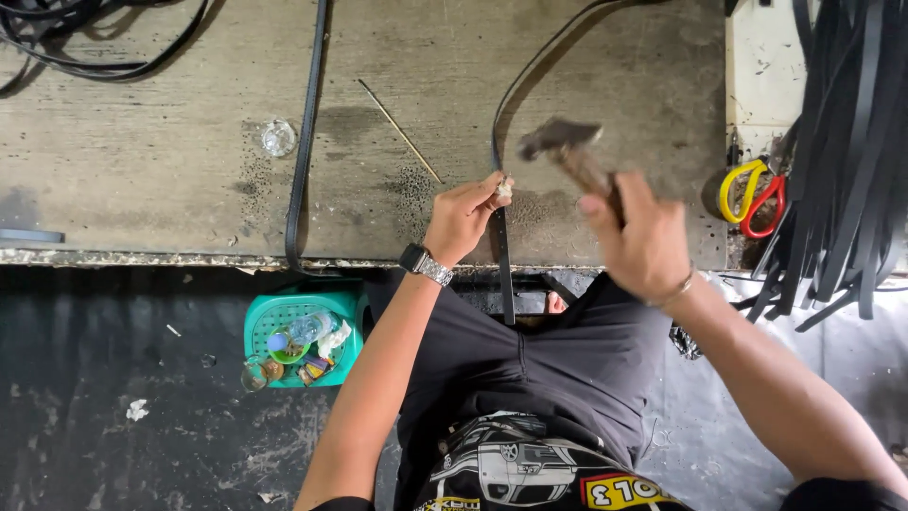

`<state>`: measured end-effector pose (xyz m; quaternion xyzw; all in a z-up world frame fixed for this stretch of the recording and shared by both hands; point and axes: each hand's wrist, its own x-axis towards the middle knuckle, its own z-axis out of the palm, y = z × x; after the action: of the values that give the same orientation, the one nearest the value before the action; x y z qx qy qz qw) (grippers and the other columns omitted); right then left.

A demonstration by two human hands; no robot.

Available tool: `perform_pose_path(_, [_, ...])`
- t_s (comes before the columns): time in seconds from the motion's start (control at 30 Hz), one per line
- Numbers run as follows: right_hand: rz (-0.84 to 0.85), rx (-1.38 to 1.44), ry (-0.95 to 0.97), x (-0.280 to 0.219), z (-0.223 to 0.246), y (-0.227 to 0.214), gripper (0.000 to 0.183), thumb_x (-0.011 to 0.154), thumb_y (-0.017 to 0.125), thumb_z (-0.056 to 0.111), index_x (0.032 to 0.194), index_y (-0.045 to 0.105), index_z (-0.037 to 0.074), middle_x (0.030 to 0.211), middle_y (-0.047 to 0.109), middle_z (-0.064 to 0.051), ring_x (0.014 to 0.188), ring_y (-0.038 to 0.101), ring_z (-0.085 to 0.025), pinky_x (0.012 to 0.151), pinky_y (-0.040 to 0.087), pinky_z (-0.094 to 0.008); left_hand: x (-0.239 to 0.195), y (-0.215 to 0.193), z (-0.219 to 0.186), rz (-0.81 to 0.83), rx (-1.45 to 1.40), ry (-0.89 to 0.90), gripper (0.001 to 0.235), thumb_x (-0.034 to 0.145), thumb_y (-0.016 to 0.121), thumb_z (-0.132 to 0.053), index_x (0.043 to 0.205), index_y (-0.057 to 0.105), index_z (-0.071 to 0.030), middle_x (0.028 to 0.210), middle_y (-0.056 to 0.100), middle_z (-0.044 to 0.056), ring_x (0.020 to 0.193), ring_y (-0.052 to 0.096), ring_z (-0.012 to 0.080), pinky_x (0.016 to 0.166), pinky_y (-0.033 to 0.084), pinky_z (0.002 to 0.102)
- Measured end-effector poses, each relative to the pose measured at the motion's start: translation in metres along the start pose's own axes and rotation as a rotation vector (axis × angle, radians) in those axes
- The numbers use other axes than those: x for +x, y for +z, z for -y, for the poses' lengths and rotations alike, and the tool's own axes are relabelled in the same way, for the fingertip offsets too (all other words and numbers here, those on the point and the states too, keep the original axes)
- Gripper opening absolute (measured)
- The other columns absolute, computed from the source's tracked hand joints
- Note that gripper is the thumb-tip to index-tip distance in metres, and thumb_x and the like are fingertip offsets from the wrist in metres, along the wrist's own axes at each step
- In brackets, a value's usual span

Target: The person is hammering metal rivets into a long leather strap on a workbench to secure them.

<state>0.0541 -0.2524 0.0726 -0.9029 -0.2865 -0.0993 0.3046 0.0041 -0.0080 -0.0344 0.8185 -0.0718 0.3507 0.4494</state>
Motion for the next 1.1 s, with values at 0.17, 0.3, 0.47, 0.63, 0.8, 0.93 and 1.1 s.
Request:
perform_pose_path(0.17, [0.092, -0.063, -0.075, 0.004, 0.037, -0.014, 0.035, 0.104, 0.063, 0.047, 0.096, 0.062, 0.013, 0.057, 0.061, -0.013, 0.059, 0.068, -0.038, 0.051, 0.051, -0.044, -0.009, 0.005, 0.013, 0.008, -0.003, -0.024, 0.029, 0.092, 0.079, -0.013, 0.121, 0.076, -0.014, 0.074, 0.073, 0.009, 0.071, 0.074, 0.0314, 0.060, 0.059, 0.036])
perform_pose_path(0.3, [0.000, 0.099, -0.035, -0.002, 0.035, -0.033, 0.038, 0.109, 0.056, 0.045, 0.086, 0.054, 0.014, 0.054, 0.053, -0.008, 0.056, 0.062, -0.040, 0.052, 0.049, -0.036, -0.003, 0.003, 0.006, 0.009, 0.037, -0.004, 0.027, 0.091, 0.081, -0.015, 0.118, 0.076, -0.013, 0.075, 0.072, 0.010, 0.071, 0.073, 0.0311, 0.060, 0.059, 0.035])
perform_pose_path(0.47, [0.094, 0.024, -0.064, 0.008, 0.043, -0.023, 0.041, 0.108, 0.063, 0.040, 0.085, 0.054, 0.008, 0.051, 0.054, -0.016, 0.055, 0.064, -0.043, 0.048, 0.049, -0.044, -0.002, 0.001, 0.000, 0.020, -0.026, -0.035, 0.025, 0.091, 0.081, -0.014, 0.116, 0.077, -0.011, 0.076, 0.073, 0.012, 0.073, 0.073, 0.0343, 0.061, 0.059, 0.036])
perform_pose_path(0.63, [-0.021, 0.006, 0.022, 0.007, -0.011, -0.011, 0.047, 0.114, 0.059, 0.049, 0.089, 0.054, 0.010, 0.058, 0.055, -0.017, 0.067, 0.068, -0.043, 0.058, 0.049, -0.044, -0.001, 0.002, 0.005, 0.009, -0.043, -0.048, 0.023, 0.092, 0.081, -0.017, 0.114, 0.078, -0.012, 0.080, 0.075, 0.012, 0.077, 0.074, 0.0343, 0.062, 0.060, 0.035])
perform_pose_path(0.8, [-0.088, -0.567, 0.216, 0.020, -0.108, 0.044, 0.037, 0.106, 0.065, 0.052, 0.116, 0.061, 0.017, 0.088, 0.076, -0.010, 0.074, 0.074, -0.038, 0.072, 0.051, -0.050, 0.007, -0.002, -0.008, -0.001, -0.064, -0.096, 0.027, 0.091, 0.082, -0.019, 0.116, 0.077, -0.011, 0.084, 0.077, 0.014, 0.080, 0.074, 0.0357, 0.064, 0.061, 0.036])
perform_pose_path(0.93, [-0.148, -0.632, 0.064, 0.027, -0.076, 0.054, 0.044, 0.089, 0.082, 0.027, 0.125, 0.062, 0.011, 0.117, 0.059, -0.012, 0.108, 0.056, -0.035, 0.095, 0.037, -0.053, 0.010, -0.005, -0.008, -0.001, -0.062, -0.105, 0.025, 0.091, 0.082, -0.019, 0.114, 0.078, -0.010, 0.085, 0.077, 0.014, 0.082, 0.074, 0.0359, 0.065, 0.061, 0.036])
perform_pose_path(1.1, [0.176, -0.115, -0.391, 0.041, -0.009, 0.082, 0.086, 0.068, 0.086, 0.022, 0.147, 0.055, 0.011, 0.137, 0.060, -0.017, 0.131, 0.055, -0.035, 0.110, 0.038, -0.051, 0.010, -0.007, -0.011, 0.002, -0.092, -0.136, 0.026, 0.090, 0.083, -0.016, 0.114, 0.077, -0.008, 0.089, 0.078, 0.016, 0.086, 0.074, 0.0356, 0.068, 0.061, 0.035])
